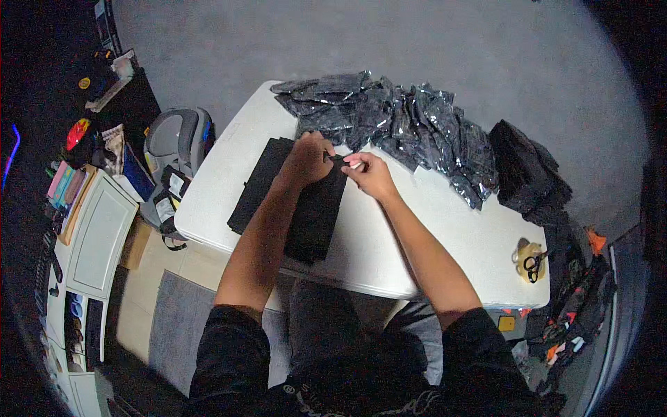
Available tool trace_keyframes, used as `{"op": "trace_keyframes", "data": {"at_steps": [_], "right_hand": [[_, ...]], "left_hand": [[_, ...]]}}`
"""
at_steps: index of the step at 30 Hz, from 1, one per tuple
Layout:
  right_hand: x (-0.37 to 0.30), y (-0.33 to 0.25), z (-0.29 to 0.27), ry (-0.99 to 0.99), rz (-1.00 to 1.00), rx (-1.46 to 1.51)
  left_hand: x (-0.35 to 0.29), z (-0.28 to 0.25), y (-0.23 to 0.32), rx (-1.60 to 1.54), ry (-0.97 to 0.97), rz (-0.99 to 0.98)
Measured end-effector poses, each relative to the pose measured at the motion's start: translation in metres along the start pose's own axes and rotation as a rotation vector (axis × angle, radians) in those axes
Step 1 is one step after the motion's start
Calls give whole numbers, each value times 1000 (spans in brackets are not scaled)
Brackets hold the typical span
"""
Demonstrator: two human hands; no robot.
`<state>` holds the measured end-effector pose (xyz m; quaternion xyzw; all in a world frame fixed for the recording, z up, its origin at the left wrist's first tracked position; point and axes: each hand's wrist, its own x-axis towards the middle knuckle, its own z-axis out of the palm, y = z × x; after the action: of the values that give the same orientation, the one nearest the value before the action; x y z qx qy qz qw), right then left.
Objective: The person is packaging small items wrapped in silver foil into black mailing envelopes and sealing them with clear tape.
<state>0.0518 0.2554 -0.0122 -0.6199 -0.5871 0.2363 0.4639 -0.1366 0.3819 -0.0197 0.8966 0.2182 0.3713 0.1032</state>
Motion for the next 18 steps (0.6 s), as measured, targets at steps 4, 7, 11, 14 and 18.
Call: {"op": "trace_keyframes", "data": {"at_steps": [4, 7, 11, 14, 18], "right_hand": [[4, 2, -5, 20, -17, -34], [3, -3, -6, -18, 87, 76], [4, -7, 1, -19, 92, 84], [1, -6, -2, -4, 84, 62], [3, -8, -2, -41, 78, 196]], "left_hand": [[4, -7, 24, -53, -27, -23], [3, -9, 46, 54, -21, -72], [-3, -6, 44, -36, -36, -78], [-2, -5, 48, -84, -41, -121], [-9, -3, 35, -20, 35, -59]]}}
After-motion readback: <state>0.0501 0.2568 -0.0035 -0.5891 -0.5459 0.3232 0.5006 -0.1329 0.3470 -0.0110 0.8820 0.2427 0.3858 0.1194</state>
